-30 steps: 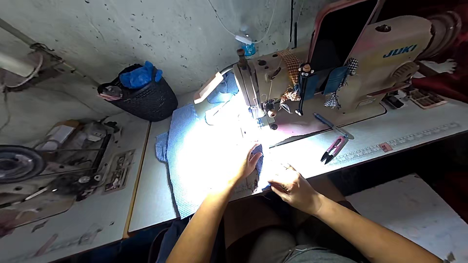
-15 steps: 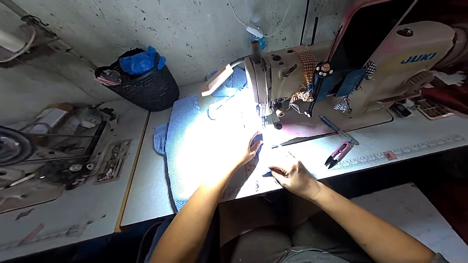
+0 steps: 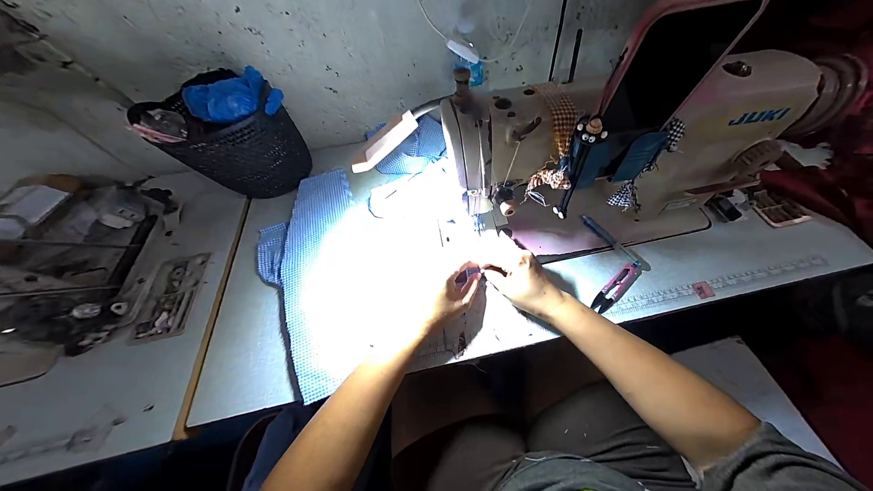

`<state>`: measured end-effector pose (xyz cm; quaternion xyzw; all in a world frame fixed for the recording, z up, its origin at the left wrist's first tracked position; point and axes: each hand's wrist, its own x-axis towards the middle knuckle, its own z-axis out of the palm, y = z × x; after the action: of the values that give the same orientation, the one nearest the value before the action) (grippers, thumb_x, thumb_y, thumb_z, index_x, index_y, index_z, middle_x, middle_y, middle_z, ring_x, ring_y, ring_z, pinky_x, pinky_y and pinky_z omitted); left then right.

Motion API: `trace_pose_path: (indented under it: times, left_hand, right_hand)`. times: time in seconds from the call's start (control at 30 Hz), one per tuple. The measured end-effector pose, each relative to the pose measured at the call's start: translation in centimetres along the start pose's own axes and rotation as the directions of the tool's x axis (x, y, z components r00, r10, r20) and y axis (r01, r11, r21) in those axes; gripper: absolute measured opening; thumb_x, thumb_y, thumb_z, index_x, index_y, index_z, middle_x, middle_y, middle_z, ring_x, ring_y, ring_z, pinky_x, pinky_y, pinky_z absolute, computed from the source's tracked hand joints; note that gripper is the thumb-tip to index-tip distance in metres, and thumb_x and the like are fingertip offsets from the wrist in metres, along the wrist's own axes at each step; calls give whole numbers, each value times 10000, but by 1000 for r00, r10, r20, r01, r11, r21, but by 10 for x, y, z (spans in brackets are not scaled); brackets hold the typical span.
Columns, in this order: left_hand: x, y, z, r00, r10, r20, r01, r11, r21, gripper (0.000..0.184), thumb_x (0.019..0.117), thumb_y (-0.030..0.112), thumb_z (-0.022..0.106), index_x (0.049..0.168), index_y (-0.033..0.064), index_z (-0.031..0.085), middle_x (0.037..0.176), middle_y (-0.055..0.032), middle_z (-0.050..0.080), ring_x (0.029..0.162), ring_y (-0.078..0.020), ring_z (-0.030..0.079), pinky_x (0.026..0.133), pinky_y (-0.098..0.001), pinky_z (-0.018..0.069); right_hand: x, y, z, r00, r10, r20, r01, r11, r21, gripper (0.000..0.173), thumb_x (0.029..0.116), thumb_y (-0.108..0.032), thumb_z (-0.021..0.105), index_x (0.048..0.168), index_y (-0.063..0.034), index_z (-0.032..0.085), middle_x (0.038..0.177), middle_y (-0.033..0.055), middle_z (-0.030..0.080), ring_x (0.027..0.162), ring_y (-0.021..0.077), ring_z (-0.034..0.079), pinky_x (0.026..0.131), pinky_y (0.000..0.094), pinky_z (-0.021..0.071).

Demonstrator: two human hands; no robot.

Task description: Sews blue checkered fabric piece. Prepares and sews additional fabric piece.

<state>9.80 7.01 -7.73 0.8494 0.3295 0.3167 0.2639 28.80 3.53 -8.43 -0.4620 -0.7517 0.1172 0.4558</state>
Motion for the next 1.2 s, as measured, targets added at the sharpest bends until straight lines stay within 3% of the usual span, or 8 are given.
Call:
trace_pose_path:
  times: [0.13, 0.37, 0.5, 0.63, 0.8, 0.87, 1.03, 1.2]
  left_hand:
    - [-1, -17, 5, 993, 108, -39, -104, 990, 99, 203, 996, 116, 606, 1033, -19, 753, 1109, -149, 745, 1066, -220, 710, 985, -384, 533]
    - [20, -12, 1, 996, 87, 32, -92, 974, 206, 231, 1041, 97, 530, 1041, -30, 722, 984, -172, 732, 909, -269, 713, 868, -424, 554]
    - [25, -11, 2, 998, 36, 58, -47, 977, 208, 252, 1047, 107, 512, 1063, -39, 717, 990, -194, 724, 943, -303, 710, 887, -469, 541]
    - [27, -13, 4, 996, -29, 85, 14, 986, 164, 289, 1069, 124, 478, 1141, -50, 698, 1068, -219, 715, 1019, -328, 696, 935, -481, 519]
    - [35, -12, 4, 997, -20, 79, 6, 985, 170, 261, 1054, 85, 490, 1088, -72, 695, 1002, -229, 710, 961, -340, 698, 896, -487, 525]
    - [38, 1, -3, 981, -129, 146, 94, 970, 223, 304, 1086, 135, 461, 1152, -57, 687, 1074, -236, 708, 1030, -357, 685, 937, -514, 494]
    - [39, -8, 0, 992, -72, 100, 54, 983, 177, 270, 1057, 83, 490, 1124, -75, 698, 1030, -241, 715, 977, -351, 702, 911, -492, 524]
    - [35, -13, 3, 999, -23, 29, 18, 986, 165, 255, 1048, 80, 515, 1101, -73, 712, 1043, -233, 721, 1005, -343, 705, 943, -485, 522]
  right_hand:
    - [10, 5, 3, 999, -38, -2, 38, 998, -42, 126, 887, 28, 653, 946, 21, 764, 972, 154, 757, 1001, 274, 730, 1159, 510, 412]
    - [15, 0, -6, 999, 2, 49, 4, 993, -116, 176, 958, -16, 599, 1029, 37, 751, 1017, 171, 753, 1043, 288, 721, 1170, 515, 392]
    - [-12, -18, -86, 938, 228, 261, -132, 931, -339, 256, 948, 4, 596, 1156, -40, 739, 1164, 138, 723, 1124, 280, 683, 1040, 511, 510]
    - [-69, -3, -170, 844, 431, 320, -246, 841, -482, 361, 858, 20, 686, 1187, -109, 759, 1367, 198, 621, 1274, 434, 565, 1042, 684, 419]
    - [-106, 32, -168, 952, 305, 1, -285, 892, -352, 210, 947, -155, 690, 1116, -81, 792, 1237, 180, 680, 1194, 378, 600, 1024, 559, 470]
    - [-101, 38, -159, 954, 284, -96, -300, 887, -350, 208, 955, -160, 693, 1119, -75, 789, 1194, 169, 687, 1163, 360, 601, 1021, 529, 468]
    - [-81, 48, -156, 942, 244, -231, -326, 834, -445, 270, 983, -186, 651, 1183, -25, 734, 1234, 229, 658, 1190, 434, 591, 994, 630, 452]
    - [-71, 66, -203, 887, 152, -437, -407, 704, -582, 335, 1026, -152, 520, 1285, 9, 659, 1347, 323, 570, 1310, 501, 506, 1091, 635, 385]
